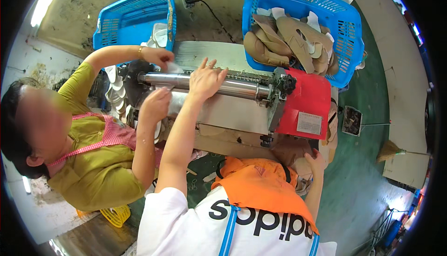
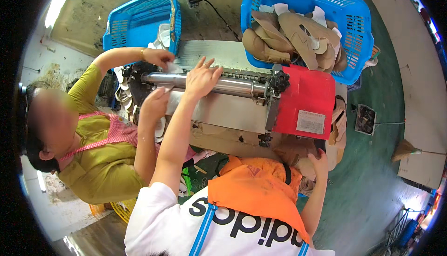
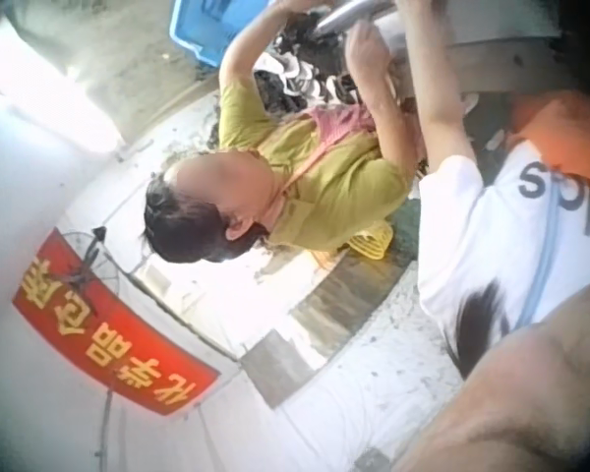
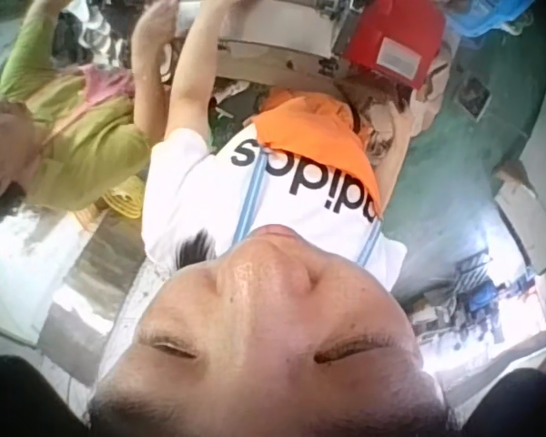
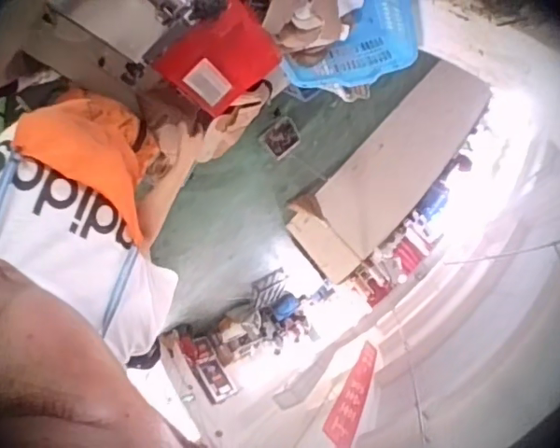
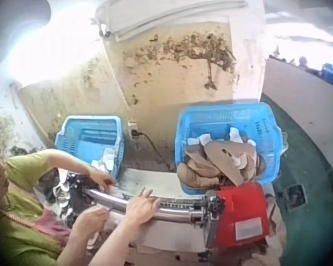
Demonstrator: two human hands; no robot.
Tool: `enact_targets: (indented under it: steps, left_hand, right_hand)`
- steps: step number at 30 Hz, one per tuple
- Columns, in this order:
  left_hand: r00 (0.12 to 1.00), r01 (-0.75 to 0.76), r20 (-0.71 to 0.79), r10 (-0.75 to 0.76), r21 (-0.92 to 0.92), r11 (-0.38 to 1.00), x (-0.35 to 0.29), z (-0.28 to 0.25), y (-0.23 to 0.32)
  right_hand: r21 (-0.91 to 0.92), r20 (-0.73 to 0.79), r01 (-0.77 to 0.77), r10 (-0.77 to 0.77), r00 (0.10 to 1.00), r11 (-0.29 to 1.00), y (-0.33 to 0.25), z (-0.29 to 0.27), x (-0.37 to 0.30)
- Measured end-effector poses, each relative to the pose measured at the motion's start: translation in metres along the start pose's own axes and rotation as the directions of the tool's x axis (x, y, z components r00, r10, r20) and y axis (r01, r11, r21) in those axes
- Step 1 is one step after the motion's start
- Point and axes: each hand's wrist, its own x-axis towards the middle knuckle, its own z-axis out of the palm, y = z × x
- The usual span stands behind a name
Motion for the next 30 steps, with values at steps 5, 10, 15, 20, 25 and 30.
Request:
enact_targets:
  steps: [5, 10, 15, 20, 25, 30]
  left_hand:
    - [0.980, 0.028, 0.192, -0.046, 0.094, 0.995, 0.011, -0.004, -0.021]
    - [0.959, -0.078, 0.282, 0.036, 0.137, 0.988, 0.028, 0.019, -0.075]
    - [0.898, -0.198, -0.359, 0.255, 0.187, 0.962, 0.031, -0.005, -0.034]
    - [0.965, -0.218, -0.082, 0.250, -0.779, 0.588, -0.086, -0.047, 0.088]
    - [0.760, 0.242, 0.286, 0.584, -0.958, 0.154, -0.137, 0.010, 0.132]
    - [0.714, 0.606, 0.463, 0.526, -0.784, -0.133, -0.146, 0.011, 0.116]
  right_hand:
    - [-0.172, 0.106, -0.150, 0.170, 0.980, 0.973, 0.008, 0.012, 0.007]
    - [-0.247, -0.037, 0.072, -0.083, 0.996, 0.966, 0.018, 0.023, 0.015]
    - [-0.354, -0.272, 0.396, -0.499, 0.823, 0.847, 0.025, 0.018, -0.004]
    - [0.209, 0.149, 0.233, -0.267, 0.952, 0.950, -0.045, -0.025, -0.066]
    - [0.464, 0.337, 0.206, -0.387, 0.858, 0.861, -0.123, -0.063, -0.099]
    - [0.717, 0.260, 0.076, -0.367, 0.893, 0.693, -0.153, -0.053, -0.083]
